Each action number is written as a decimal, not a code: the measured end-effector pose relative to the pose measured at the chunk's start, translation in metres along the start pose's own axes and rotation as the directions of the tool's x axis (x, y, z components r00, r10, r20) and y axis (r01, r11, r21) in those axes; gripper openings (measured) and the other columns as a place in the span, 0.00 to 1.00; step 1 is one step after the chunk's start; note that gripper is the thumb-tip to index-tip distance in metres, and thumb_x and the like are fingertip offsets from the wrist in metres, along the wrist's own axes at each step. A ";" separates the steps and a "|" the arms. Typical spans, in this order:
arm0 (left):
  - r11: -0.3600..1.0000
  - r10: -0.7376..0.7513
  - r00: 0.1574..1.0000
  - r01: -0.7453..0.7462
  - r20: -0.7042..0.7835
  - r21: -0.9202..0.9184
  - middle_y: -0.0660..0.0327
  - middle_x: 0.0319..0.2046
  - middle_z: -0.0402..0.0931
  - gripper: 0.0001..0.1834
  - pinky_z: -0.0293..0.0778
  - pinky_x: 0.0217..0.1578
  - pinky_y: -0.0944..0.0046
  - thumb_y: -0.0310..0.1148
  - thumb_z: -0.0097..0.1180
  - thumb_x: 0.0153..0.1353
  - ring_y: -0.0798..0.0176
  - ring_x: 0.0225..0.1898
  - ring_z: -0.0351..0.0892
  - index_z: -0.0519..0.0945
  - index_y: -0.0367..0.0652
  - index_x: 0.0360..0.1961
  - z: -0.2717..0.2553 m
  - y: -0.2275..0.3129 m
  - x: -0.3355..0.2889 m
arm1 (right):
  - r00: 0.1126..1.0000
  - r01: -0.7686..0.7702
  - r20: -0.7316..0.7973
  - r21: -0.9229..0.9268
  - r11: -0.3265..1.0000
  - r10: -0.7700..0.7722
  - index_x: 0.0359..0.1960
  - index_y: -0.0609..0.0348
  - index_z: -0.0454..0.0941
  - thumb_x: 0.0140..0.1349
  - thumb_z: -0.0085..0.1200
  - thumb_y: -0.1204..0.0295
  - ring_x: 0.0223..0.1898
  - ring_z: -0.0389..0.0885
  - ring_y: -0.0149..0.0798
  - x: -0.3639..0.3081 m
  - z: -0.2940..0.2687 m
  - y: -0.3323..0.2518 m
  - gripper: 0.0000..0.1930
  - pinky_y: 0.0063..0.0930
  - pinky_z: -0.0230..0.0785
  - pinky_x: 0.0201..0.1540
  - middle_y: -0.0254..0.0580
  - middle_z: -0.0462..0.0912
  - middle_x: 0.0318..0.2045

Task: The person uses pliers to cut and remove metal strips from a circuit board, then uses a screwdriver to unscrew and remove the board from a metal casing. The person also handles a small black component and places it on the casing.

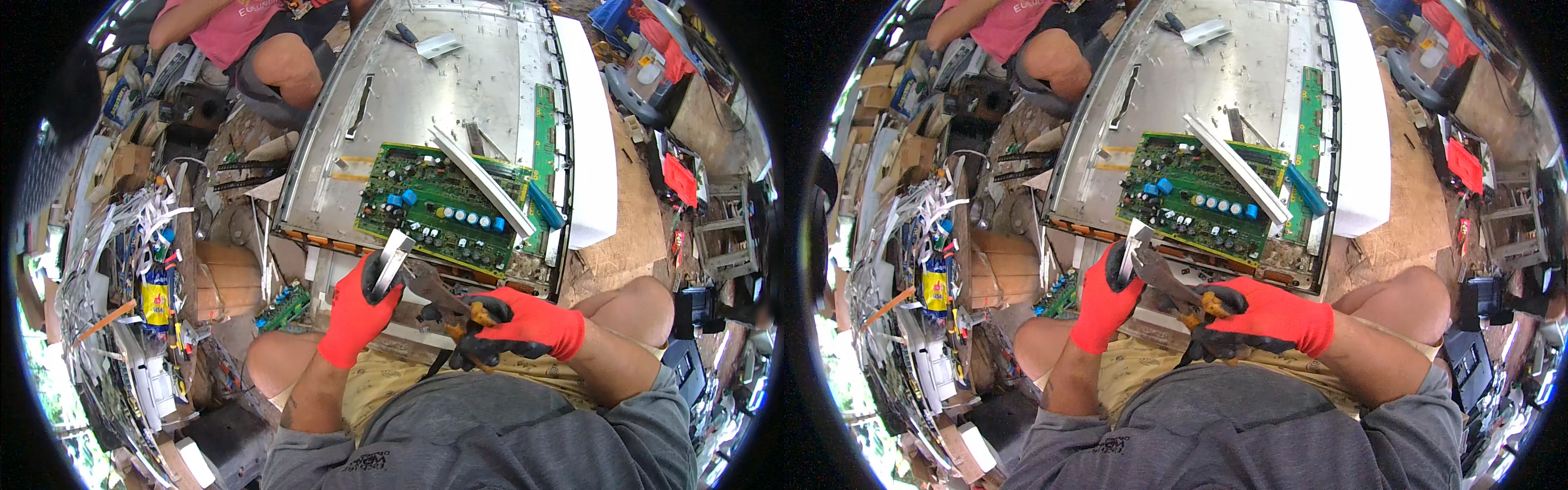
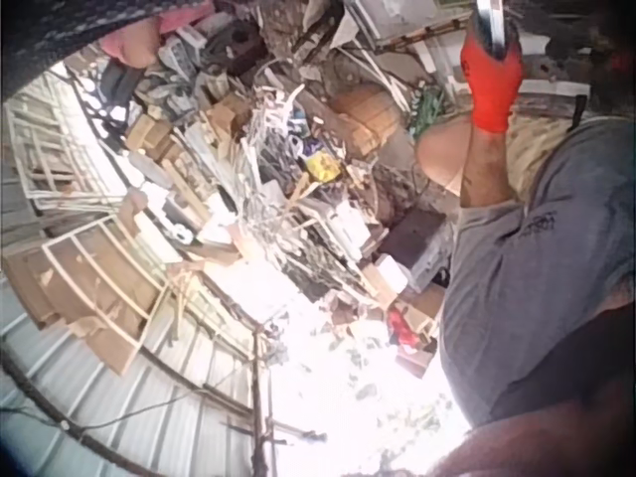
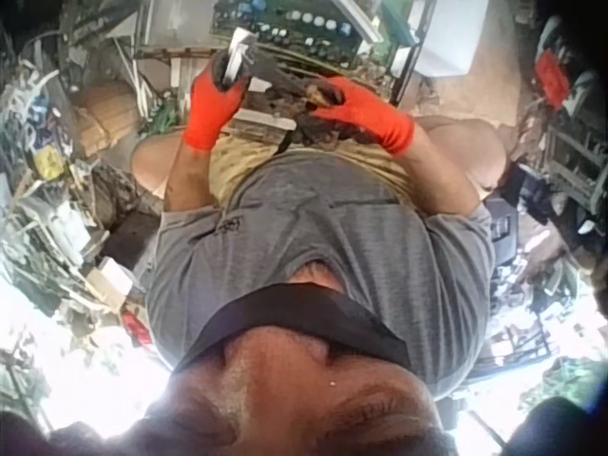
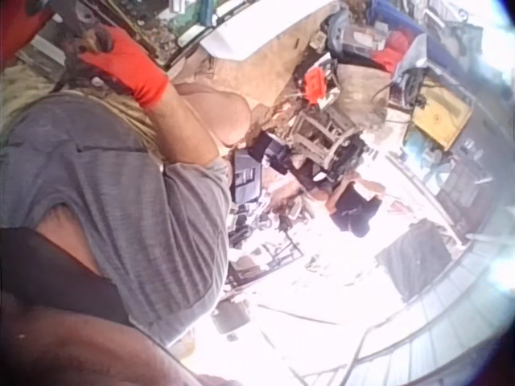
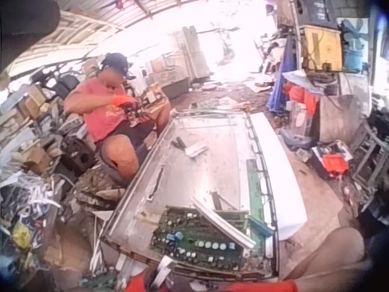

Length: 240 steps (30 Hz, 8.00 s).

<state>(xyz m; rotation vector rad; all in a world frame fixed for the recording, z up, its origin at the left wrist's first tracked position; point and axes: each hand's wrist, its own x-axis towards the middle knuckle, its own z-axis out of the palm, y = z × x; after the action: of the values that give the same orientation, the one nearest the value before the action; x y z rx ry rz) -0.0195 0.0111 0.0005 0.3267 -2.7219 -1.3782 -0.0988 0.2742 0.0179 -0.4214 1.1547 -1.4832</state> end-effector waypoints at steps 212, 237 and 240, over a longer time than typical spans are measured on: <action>0.165 -0.367 0.922 0.198 0.126 -0.966 0.60 0.31 0.81 0.08 0.82 0.37 0.57 0.36 0.61 0.67 0.58 0.34 0.84 0.79 0.45 0.42 0.033 -0.043 0.013 | 0.254 -0.714 -0.810 -0.525 0.463 -0.528 0.66 0.59 0.66 0.57 0.63 0.58 0.58 0.74 0.56 0.032 -0.145 -0.007 0.37 0.47 0.70 0.58 0.58 0.75 0.55; 0.308 -0.081 0.743 0.653 0.664 -0.692 0.49 0.64 0.70 0.35 0.65 0.65 0.43 0.55 0.49 0.70 0.41 0.58 0.75 0.64 0.44 0.69 0.120 0.092 0.041 | 0.483 -0.160 -0.452 -0.888 0.432 -0.750 0.69 0.62 0.57 0.56 0.62 0.63 0.50 0.78 0.58 -0.105 0.047 0.053 0.41 0.45 0.74 0.52 0.65 0.67 0.58; 0.439 0.176 0.787 0.474 0.591 -0.763 0.49 0.60 0.73 0.29 0.69 0.62 0.45 0.52 0.47 0.72 0.46 0.57 0.75 0.68 0.42 0.64 0.163 0.135 0.029 | 0.271 -0.056 -0.591 -0.798 0.600 -0.760 0.67 0.57 0.62 0.57 0.62 0.64 0.48 0.79 0.56 -0.131 0.037 0.072 0.36 0.43 0.75 0.49 0.59 0.71 0.54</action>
<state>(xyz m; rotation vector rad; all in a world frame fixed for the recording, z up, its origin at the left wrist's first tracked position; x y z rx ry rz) -0.0948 0.2112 0.0111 0.0315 -1.7350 -3.1718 0.0065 0.3861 0.0186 -0.3804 2.8420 -1.6855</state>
